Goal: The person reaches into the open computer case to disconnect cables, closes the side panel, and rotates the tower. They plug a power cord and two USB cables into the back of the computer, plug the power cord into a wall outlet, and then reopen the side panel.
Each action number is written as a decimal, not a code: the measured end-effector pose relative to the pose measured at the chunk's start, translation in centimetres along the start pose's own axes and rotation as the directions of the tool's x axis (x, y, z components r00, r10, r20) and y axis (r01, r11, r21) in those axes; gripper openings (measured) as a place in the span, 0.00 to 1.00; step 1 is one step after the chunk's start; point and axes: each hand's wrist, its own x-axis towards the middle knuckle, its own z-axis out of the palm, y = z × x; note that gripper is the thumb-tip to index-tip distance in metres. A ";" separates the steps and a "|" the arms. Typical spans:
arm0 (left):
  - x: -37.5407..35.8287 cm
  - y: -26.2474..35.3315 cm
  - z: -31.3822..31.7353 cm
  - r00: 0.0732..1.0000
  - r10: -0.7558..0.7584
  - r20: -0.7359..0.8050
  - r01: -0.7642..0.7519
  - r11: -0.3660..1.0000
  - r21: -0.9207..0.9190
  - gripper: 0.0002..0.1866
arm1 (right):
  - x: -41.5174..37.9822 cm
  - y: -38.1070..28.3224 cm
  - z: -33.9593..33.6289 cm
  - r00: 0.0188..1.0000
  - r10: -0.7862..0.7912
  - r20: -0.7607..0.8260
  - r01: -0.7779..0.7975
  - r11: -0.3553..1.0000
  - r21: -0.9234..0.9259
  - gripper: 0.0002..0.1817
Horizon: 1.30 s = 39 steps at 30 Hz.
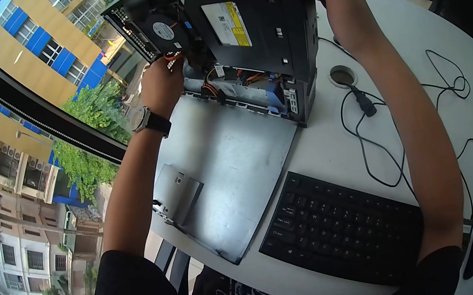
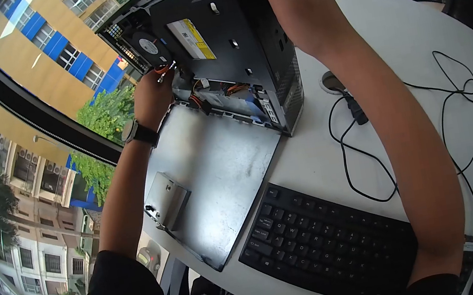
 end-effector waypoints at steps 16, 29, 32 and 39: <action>0.8 2.4 3.8 0.889 -0.428 -0.165 0.413 0.903 -0.117 0.16 | 0.4 0.8 -0.8 1.000 -0.009 0.011 0.011 0.993 -0.114 0.35; 1.8 2.3 5.1 0.887 -0.414 -0.202 0.384 0.907 -0.172 0.14 | 0.2 2.9 -0.6 0.986 -0.157 -0.064 0.126 0.929 -0.347 0.36; 2.2 1.6 5.0 0.908 -0.378 -0.181 0.350 0.921 -0.170 0.14 | 1.2 4.3 -2.8 0.995 0.083 -0.058 -0.082 0.996 0.022 0.33; 1.3 2.6 4.0 0.926 -0.357 -0.120 0.340 0.930 -0.143 0.11 | 1.2 13.9 -4.9 0.732 0.679 0.050 -0.659 0.725 -0.198 0.34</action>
